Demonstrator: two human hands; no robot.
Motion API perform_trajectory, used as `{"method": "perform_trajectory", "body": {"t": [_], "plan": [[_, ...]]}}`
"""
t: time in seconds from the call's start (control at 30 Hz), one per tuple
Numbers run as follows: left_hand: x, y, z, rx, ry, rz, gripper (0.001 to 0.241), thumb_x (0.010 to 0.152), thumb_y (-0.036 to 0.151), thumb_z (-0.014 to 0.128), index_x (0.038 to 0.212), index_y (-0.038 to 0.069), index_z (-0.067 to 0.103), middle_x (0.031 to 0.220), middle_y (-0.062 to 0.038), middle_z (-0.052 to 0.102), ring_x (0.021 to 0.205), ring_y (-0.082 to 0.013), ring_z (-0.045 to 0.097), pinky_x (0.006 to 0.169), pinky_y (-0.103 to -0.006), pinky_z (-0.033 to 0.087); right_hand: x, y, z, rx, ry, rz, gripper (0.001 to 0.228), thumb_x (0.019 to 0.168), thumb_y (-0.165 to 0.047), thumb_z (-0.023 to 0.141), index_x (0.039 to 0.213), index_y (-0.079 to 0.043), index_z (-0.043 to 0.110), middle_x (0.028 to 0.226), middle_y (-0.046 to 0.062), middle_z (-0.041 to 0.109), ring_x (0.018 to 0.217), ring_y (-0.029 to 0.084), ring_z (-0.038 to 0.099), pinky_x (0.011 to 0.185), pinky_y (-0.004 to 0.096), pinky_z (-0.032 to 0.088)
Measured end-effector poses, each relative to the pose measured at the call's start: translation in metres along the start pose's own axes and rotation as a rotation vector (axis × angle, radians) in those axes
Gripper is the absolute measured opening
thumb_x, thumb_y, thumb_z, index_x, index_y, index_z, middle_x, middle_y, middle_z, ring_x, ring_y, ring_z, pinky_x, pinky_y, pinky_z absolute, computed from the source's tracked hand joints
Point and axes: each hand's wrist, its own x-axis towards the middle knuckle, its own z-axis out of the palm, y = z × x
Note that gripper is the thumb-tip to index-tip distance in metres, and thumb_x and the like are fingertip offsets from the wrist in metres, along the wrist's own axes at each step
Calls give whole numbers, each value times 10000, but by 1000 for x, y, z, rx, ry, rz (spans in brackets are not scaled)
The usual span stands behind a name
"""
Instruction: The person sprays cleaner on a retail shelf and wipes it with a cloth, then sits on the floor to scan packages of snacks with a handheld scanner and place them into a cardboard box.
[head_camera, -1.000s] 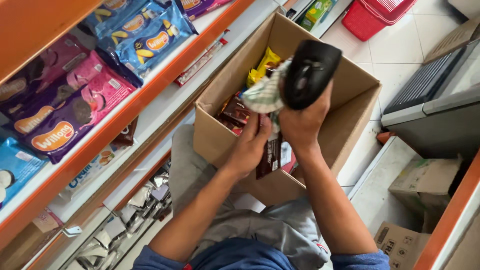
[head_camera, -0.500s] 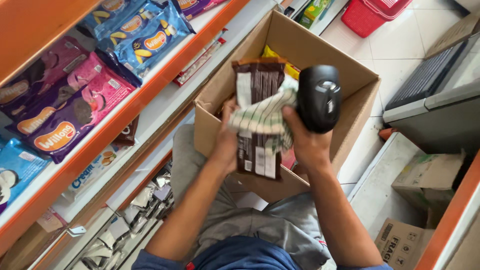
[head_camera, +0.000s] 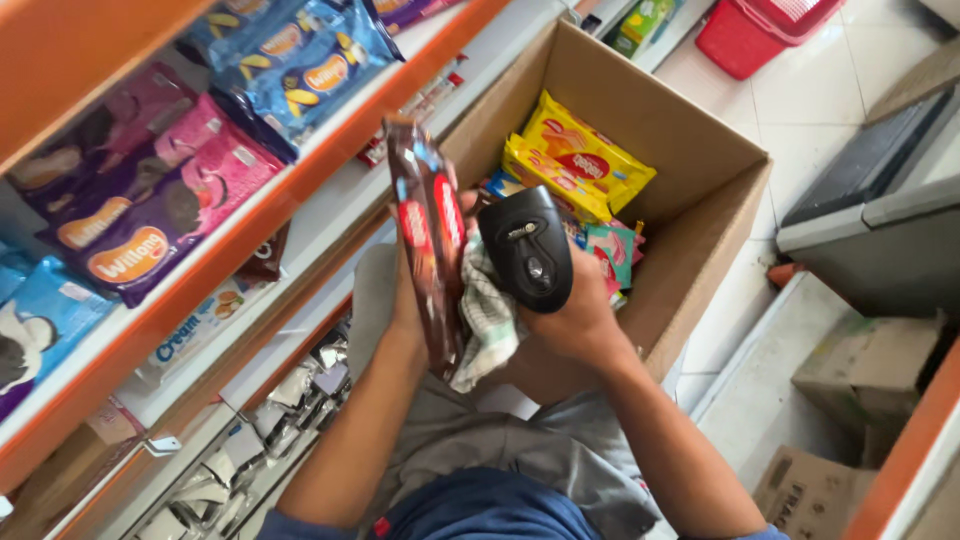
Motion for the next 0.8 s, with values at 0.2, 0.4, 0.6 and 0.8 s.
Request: {"method": "perform_trajectory", "body": {"t": [0.2, 0.4, 0.6, 0.8], "plan": [[-36, 20, -44, 32, 86, -2, 481, 1080, 507, 507, 1326, 95, 545, 1078, -75, 675, 938, -168, 665, 797, -330, 571, 38, -18, -18, -305, 195, -371, 339, 890, -52, 800, 1180, -9, 631, 1026, 93, 714, 936, 162, 693, 833, 322, 565], [-63, 45, -47, 15, 174, 22, 426, 1058, 336, 545, 1394, 77, 501, 1166, -90, 673, 1040, -193, 674, 887, -378, 585, 45, -5, -4, -158, -441, 20, 392, 816, -176, 852, 1146, -47, 683, 932, 62, 742, 831, 141, 625, 818, 326, 540], [-64, 53, -17, 223, 73, 100, 529, 992, 65, 606, 1489, 28, 427, 1355, -121, 626, 1213, -196, 637, 1057, -371, 522, 35, -12, -1, -259, -55, 14, 375, 859, -169, 846, 1157, -38, 660, 970, 65, 706, 842, 138, 619, 809, 306, 535], [-47, 27, 16, 207, 57, 215, 570, 996, 6, 644, 1500, 13, 375, 1390, -133, 601, 1266, -196, 601, 1100, -372, 484, 8, -34, -16, 102, -123, 83, 453, 840, -98, 823, 1259, -54, 658, 1094, -18, 730, 886, 60, 633, 839, 263, 543]]}}
